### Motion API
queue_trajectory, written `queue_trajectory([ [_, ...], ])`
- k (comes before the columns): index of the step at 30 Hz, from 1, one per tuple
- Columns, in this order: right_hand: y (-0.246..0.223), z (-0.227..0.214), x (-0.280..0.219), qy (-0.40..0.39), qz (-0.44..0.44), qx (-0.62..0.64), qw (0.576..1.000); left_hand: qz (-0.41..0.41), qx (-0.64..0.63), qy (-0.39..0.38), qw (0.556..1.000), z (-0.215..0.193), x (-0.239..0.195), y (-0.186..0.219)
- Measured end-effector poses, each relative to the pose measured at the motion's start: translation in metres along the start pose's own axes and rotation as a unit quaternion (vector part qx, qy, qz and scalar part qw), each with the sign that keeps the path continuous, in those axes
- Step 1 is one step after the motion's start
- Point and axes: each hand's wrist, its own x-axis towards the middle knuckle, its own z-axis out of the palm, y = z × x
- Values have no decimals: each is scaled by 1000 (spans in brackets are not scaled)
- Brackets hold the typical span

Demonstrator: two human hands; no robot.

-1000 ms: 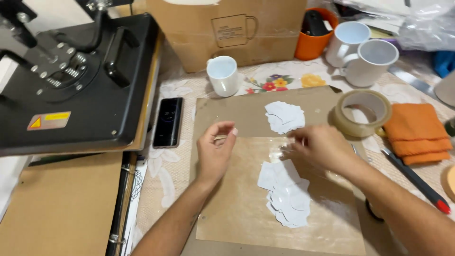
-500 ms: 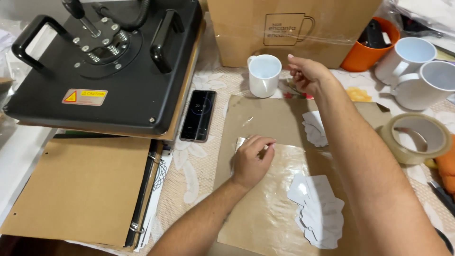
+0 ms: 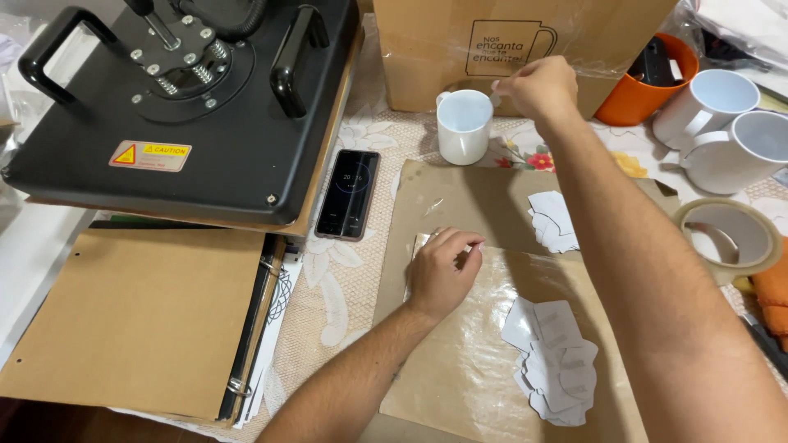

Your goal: Cutting and peeling individual stickers from a sheet to prepare them for application.

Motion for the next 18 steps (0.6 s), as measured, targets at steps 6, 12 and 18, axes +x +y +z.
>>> queue_trajectory([
  [6, -5, 18, 13, 40, -7, -123, 992, -12, 43, -30, 999, -15, 18, 5],
  [12, -5, 7, 14, 43, -32, -154, 987, 137, 177, 30, 974, -32, 159, -31],
  [18, 1, 15, 16, 48, -44, -156, 986, 223, 412, -84, 880, 32, 276, -88],
])
